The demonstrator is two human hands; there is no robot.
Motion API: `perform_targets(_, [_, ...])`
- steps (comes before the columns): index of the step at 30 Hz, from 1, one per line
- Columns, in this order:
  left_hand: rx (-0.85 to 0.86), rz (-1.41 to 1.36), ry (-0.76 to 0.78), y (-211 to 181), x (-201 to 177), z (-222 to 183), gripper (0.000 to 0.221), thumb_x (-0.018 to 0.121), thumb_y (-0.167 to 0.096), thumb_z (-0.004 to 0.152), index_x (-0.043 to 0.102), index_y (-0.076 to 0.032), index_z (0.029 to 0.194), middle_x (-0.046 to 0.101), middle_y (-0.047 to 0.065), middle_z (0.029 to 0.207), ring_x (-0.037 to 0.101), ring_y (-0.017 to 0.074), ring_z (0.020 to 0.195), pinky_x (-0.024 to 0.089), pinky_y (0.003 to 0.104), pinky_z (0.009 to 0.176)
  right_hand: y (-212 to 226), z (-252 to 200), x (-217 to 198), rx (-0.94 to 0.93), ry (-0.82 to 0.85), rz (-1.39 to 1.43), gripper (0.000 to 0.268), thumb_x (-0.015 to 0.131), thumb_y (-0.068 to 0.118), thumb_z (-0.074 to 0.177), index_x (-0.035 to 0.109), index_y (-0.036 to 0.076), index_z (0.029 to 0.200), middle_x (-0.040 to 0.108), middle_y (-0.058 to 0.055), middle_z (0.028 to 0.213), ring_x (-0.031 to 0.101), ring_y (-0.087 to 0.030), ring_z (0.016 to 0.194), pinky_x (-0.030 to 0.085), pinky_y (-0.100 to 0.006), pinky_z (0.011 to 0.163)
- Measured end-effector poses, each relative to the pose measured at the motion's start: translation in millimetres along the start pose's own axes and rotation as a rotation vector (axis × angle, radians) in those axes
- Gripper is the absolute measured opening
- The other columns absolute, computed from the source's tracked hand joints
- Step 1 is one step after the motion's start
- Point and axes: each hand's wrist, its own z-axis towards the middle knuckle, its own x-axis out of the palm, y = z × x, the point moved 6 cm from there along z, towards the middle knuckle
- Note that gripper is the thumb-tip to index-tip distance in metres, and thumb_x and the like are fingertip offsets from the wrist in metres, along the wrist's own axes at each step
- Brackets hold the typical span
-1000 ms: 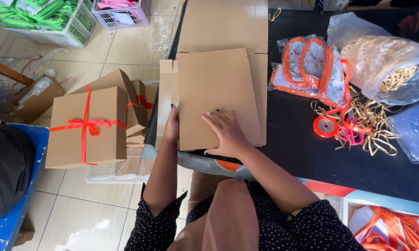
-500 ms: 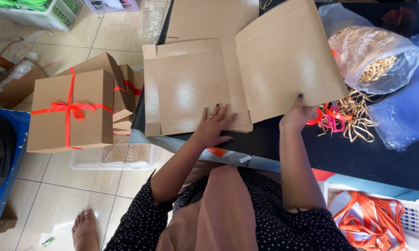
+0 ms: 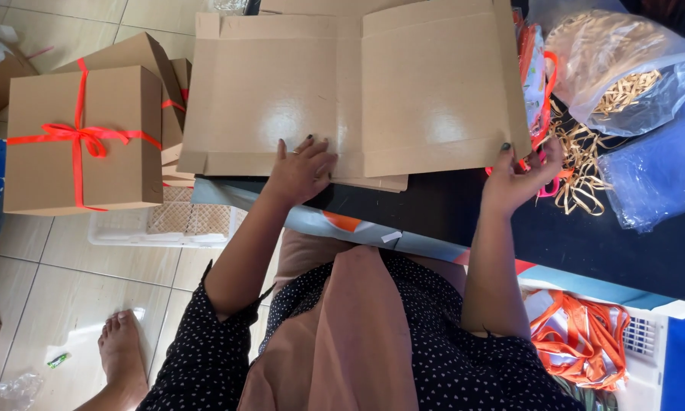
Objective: The person organizes various packaged items on a table and then folds a cardboard box by hand, tucking in the side flaps and bottom tabs.
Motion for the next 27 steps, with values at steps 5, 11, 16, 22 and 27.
perform_targets(5, [-0.089, 0.054, -0.093, 18.6, -3.6, 0.9, 0.052, 0.062, -0.062, 0.084, 0.069, -0.024, 0.118, 0.068, 0.003, 0.128, 0.062, 0.0299, 0.125, 0.036, 0.072, 0.108, 4.0, 8.6, 4.4, -0.031, 0.143, -0.084, 0.022, 0.074, -0.001, 0.098, 0.066, 0.006, 0.118, 0.067, -0.011, 0.099, 0.063, -0.019, 0.093, 0.057, -0.034, 0.08])
perform_targets(11, [0.113, 0.002, -0.23, -44.1, -13.0, 16.1, 0.079, 0.082, -0.054, 0.074, 0.054, -0.024, 0.141, 0.054, 0.008, 0.136, 0.055, 0.036, 0.129, 0.04, 0.07, 0.107, 12.2, -19.6, 26.1, 0.407, 0.159, 0.156, 0.052, 0.059, -0.005, 0.097, 0.05, 0.025, 0.138, 0.063, -0.014, 0.113, 0.067, -0.023, 0.083, 0.068, -0.041, 0.062])
perform_targets(16, [0.224, -0.082, -0.051, -83.9, 14.5, 32.2, 0.078, 0.07, -0.049, 0.092, 0.034, -0.03, 0.159, 0.039, 0.008, 0.16, 0.037, 0.0343, 0.149, 0.025, 0.068, 0.119, 45.8, -18.0, 29.6, -0.174, 0.376, -0.465, 0.056, 0.065, -0.008, 0.084, 0.066, 0.014, 0.135, 0.062, -0.019, 0.126, 0.059, -0.042, 0.121, 0.05, -0.055, 0.098])
perform_targets(22, [0.229, -0.003, 0.007, -82.2, 36.8, 45.8, 0.052, 0.055, -0.046, 0.103, 0.048, -0.029, 0.151, 0.048, 0.004, 0.156, 0.042, 0.0297, 0.147, 0.029, 0.063, 0.118, 129.3, -43.1, 65.6, -0.229, 0.854, -0.884, 0.067, 0.085, 0.027, 0.08, 0.064, 0.014, 0.141, 0.043, -0.014, 0.157, 0.015, -0.046, 0.151, 0.017, -0.079, 0.103])
perform_targets(27, [0.268, -0.055, -0.132, -77.2, 40.8, 57.0, 0.037, 0.044, -0.046, 0.107, 0.069, -0.027, 0.126, 0.069, 0.004, 0.13, 0.064, 0.0318, 0.125, 0.047, 0.055, 0.105, 152.5, -51.0, 92.0, -0.327, 1.147, -0.867, 0.043, 0.069, 0.012, 0.093, 0.067, 0.008, 0.136, 0.064, -0.013, 0.136, 0.038, -0.047, 0.146, 0.039, -0.053, 0.116])
